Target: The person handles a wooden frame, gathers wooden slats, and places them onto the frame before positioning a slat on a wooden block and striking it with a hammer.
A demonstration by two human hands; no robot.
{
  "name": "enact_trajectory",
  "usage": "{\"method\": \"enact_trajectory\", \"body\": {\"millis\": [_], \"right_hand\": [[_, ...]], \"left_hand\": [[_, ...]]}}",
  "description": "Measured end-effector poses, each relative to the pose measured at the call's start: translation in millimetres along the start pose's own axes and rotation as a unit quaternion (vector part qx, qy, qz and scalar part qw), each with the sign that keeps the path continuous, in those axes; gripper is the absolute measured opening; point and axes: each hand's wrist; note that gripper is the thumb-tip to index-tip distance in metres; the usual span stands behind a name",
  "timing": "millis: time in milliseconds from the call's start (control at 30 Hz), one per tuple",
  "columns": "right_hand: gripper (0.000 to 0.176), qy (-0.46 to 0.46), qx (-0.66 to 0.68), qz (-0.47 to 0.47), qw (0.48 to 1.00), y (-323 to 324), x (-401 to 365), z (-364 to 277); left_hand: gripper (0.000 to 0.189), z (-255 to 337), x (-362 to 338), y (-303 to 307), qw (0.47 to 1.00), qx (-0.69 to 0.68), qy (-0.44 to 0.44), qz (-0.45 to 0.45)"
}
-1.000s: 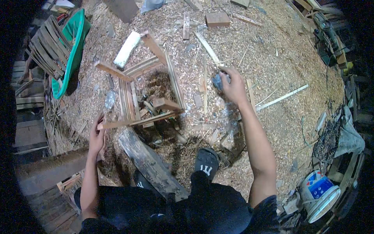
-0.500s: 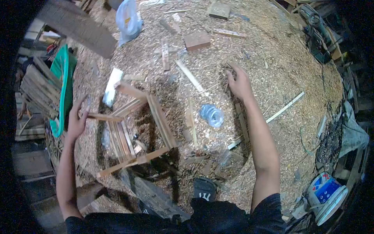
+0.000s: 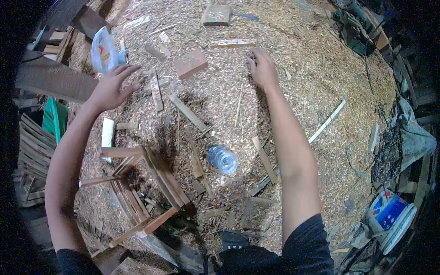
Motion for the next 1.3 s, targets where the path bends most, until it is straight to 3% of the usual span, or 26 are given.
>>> {"method": "enact_trajectory", "body": {"millis": [133,233,267,333,367,500,600,667,733,767,933,1067,1133,1300], "right_hand": [[0.042,-0.042,0.001,0.037,0.998,-27.9,34.3,33.2],[0.044,-0.125,-0.017,0.053,0.991,-34.6,60.7,34.0],[0.044,-0.129,-0.015,0.050,0.990,-39.8,62.4,34.1],[0.045,-0.040,0.015,0.110,0.993,-47.4,63.5,38.3],[0.045,-0.049,-0.038,0.061,0.996,-49.4,56.9,41.0],[0.049,-0.069,-0.063,0.010,0.996,-43.7,56.5,29.0],[0.050,-0.109,-0.063,-0.032,0.992,-40.7,60.8,23.8],[0.049,-0.085,-0.069,-0.007,0.994,-47.0,62.4,31.4],[0.048,-0.116,-0.033,-0.024,0.992,-46.0,64.7,31.7],[0.045,-0.131,-0.029,-0.015,0.991,-46.6,65.2,30.7],[0.042,-0.109,0.004,0.011,0.994,-47.2,64.0,34.9],[0.050,-0.093,-0.054,-0.021,0.994,-42.7,62.2,29.9],[0.056,-0.073,-0.116,-0.035,0.990,-40.1,64.0,24.4],[0.056,-0.084,-0.082,-0.038,0.992,-38.5,68.0,20.9]], "left_hand": [[0.056,22.0,70.6,-47.5,1.000,0.001,-0.026,-0.008],[0.056,45.0,109.6,-83.6,1.000,-0.001,-0.026,0.002],[0.056,51.1,121.4,-90.2,1.000,-0.001,-0.027,-0.002],[0.054,62.3,146.1,-104.5,0.998,-0.051,-0.032,0.009],[0.051,65.2,158.9,-112.8,0.995,-0.084,-0.037,0.035],[0.044,76.8,208.8,-145.1,0.987,-0.125,0.016,0.100],[0.039,74.5,242.6,-176.1,0.980,-0.155,-0.012,0.121],[0.037,77.7,253.3,-191.4,0.977,-0.175,-0.006,0.121],[0.039,80.8,260.8,-208.3,0.968,-0.178,0.037,0.172],[0.043,85.8,261.2,-208.8,0.973,-0.171,0.099,0.122],[0.044,89.6,261.9,-189.3,0.974,-0.166,0.151,0.041],[0.038,91.8,255.3,-188.6,0.971,-0.184,0.145,0.057],[0.037,88.3,252.3,-196.6,0.955,-0.246,0.114,0.123],[0.031,86.2,250.9,-204.5,0.956,-0.228,0.064,0.175]]}}
Point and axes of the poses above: each hand's wrist, its own x-axis towards the middle knuckle, its own y-axis out of the back of the hand, z = x × y, and after that the axes turned 2 degrees about z, right-handed
